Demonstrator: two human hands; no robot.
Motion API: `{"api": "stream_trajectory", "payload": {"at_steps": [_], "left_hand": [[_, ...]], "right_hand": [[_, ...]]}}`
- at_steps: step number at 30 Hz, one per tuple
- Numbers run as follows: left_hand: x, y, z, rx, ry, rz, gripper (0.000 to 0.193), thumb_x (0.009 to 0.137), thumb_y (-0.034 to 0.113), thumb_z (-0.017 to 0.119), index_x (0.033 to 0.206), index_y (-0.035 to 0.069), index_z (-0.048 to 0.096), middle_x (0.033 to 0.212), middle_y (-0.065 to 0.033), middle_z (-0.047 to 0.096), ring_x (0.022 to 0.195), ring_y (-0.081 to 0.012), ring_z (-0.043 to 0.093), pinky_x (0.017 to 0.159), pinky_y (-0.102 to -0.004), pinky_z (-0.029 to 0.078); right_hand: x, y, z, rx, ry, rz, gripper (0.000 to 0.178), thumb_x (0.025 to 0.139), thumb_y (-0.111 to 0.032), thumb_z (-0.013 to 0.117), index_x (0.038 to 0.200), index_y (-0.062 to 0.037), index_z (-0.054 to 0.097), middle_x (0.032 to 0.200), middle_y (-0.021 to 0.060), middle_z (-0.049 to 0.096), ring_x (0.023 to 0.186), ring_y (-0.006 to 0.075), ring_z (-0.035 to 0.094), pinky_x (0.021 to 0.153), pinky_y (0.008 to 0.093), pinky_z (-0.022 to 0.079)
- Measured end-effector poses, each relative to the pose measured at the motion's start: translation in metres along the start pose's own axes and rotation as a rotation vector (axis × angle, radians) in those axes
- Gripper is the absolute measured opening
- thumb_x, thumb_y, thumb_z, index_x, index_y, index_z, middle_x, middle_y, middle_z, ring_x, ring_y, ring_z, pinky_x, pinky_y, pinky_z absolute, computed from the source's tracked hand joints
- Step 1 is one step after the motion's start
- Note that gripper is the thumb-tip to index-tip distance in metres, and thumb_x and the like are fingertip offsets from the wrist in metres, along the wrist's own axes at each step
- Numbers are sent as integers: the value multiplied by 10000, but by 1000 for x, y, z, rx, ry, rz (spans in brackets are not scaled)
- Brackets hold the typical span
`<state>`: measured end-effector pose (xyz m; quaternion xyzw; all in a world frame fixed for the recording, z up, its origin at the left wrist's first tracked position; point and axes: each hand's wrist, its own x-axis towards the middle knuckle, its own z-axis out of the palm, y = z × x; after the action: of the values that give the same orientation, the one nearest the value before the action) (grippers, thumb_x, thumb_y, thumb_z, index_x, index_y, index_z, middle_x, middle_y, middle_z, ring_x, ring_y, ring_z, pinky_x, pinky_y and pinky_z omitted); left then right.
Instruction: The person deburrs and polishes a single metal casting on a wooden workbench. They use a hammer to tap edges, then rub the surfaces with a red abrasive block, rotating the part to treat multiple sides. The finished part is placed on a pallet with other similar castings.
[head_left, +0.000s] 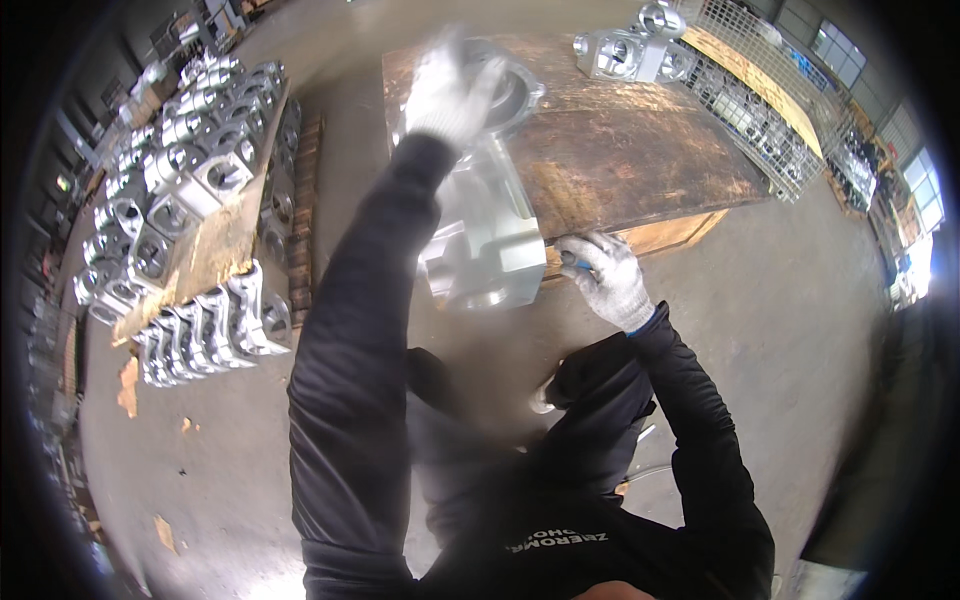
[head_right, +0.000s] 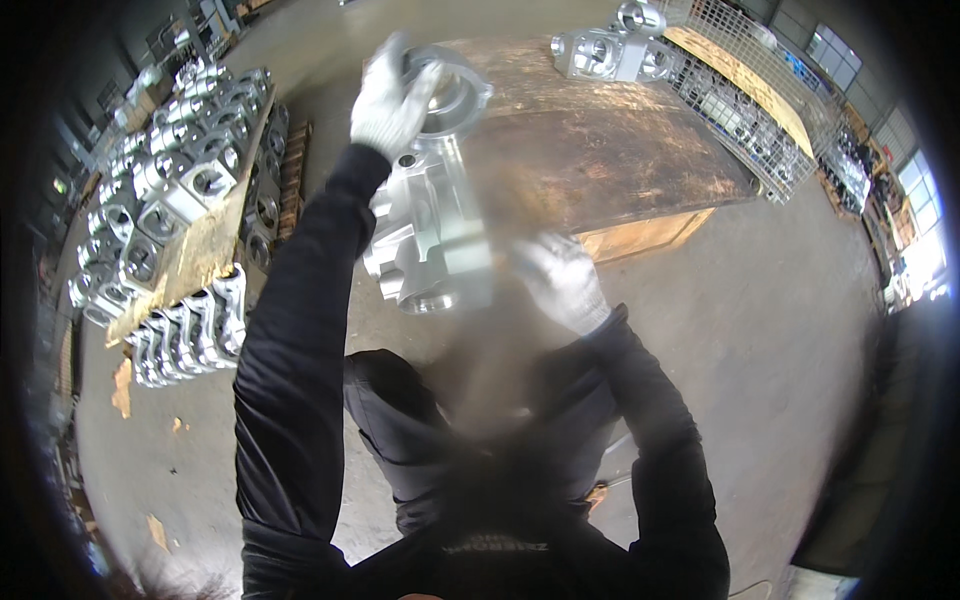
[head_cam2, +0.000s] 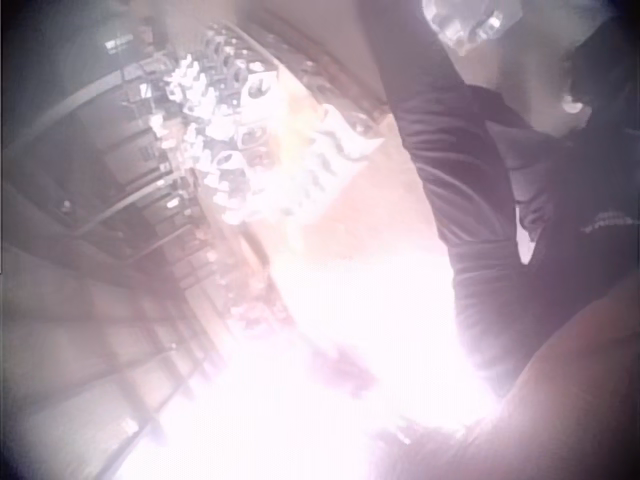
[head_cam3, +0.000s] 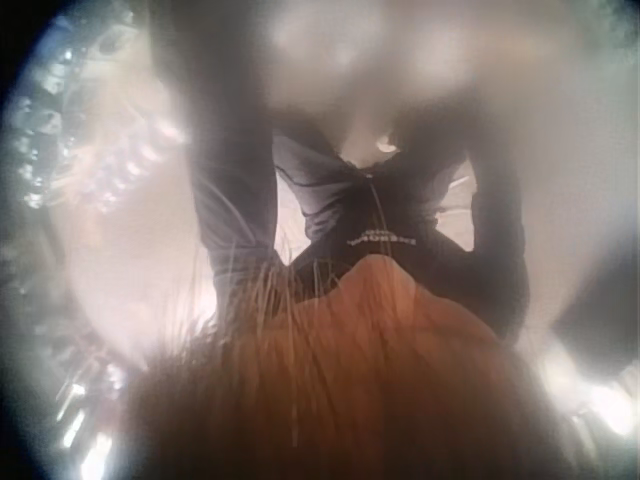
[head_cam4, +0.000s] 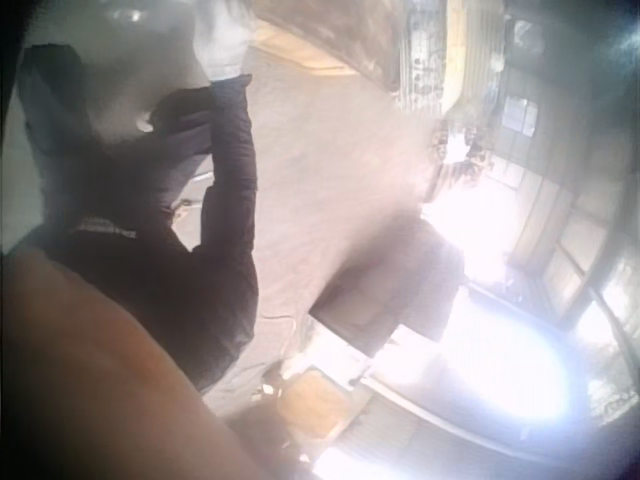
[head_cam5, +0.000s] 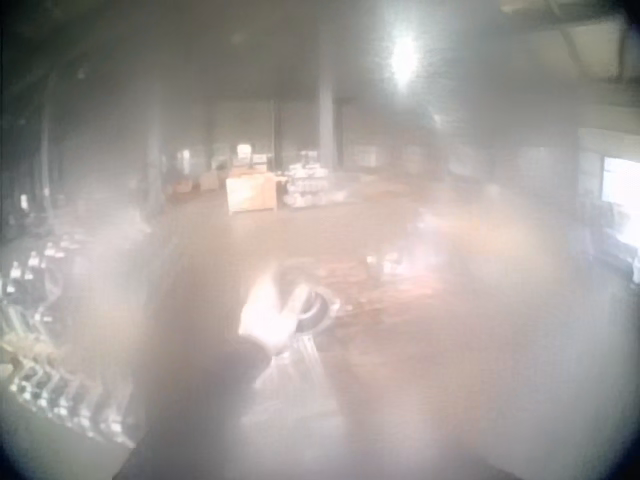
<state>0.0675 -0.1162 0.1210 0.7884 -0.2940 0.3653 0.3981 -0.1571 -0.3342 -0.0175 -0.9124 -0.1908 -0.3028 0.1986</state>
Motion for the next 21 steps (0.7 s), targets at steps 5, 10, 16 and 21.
{"api": "stream_trajectory", "payload": {"at_steps": [5,10,16,21], "left_hand": [[-77,40,-15,-101,-95,266,477,1010,163,678,1463,47,581,1401,-214,628,1324,-395,585,1156,-493,444],[-105,55,-5,-7,-541,408,261,995,204,679,1208,61,723,1284,-184,672,1237,-387,619,1094,-493,480],[-102,60,3,-70,-592,391,116,948,151,712,875,84,772,907,-105,706,972,-329,689,939,-452,548],[-102,63,5,-132,-665,310,209,983,103,660,824,13,760,851,-142,709,943,-365,692,1079,-480,505]], "right_hand": [[-15,8,1,-49,68,-100,321,841,-151,816,1145,-126,717,1007,90,708,911,325,697,848,459,534],[-8,12,19,-210,19,-208,354,874,-204,758,1225,-165,733,1108,53,685,1054,266,666,930,433,515],[-7,13,28,-175,-53,-135,435,859,-231,695,1292,-197,713,1170,65,690,1086,267,664,999,440,503],[-24,20,53,-135,-4,-147,435,846,-245,701,1277,-198,715,1118,40,691,1048,258,670,959,425,510]]}}
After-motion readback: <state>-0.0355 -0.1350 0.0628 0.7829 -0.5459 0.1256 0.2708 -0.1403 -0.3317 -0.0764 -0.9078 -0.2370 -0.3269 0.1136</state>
